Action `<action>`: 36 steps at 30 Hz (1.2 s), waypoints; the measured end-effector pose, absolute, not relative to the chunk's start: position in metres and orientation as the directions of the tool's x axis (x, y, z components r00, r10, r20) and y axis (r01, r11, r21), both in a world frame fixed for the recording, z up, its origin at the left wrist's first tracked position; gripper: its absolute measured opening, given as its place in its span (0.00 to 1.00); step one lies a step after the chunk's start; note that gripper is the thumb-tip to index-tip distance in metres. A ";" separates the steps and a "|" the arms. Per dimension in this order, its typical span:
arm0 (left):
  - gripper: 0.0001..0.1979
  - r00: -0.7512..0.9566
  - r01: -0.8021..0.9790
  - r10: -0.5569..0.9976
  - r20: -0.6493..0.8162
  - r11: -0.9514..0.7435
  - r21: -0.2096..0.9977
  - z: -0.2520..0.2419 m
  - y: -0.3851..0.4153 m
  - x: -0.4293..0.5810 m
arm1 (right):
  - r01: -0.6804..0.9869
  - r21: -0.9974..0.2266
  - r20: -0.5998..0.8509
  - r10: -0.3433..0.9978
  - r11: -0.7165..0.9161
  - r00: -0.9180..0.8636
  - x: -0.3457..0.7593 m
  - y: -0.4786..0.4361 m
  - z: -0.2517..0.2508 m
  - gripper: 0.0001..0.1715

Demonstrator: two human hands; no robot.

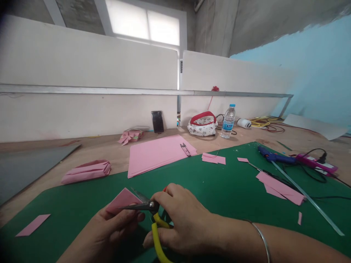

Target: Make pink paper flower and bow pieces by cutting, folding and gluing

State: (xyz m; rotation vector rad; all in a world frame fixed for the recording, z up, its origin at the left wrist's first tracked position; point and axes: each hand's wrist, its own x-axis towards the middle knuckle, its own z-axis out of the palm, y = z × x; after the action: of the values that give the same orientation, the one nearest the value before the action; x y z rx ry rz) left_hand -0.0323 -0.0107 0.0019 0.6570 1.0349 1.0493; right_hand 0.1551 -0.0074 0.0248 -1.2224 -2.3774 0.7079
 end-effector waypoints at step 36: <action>0.05 0.099 -0.353 0.914 -0.393 0.401 0.845 -0.005 -0.011 -0.035 | 0.660 -0.405 0.271 0.772 0.633 -0.575 0.152 -0.006 0.003 0.21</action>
State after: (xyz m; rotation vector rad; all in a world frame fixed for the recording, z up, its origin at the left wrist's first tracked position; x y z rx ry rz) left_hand -0.0353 -0.0111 -0.0049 0.6488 1.0869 1.0415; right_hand 0.1525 -0.0060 0.0027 -1.1307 -2.4342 0.3624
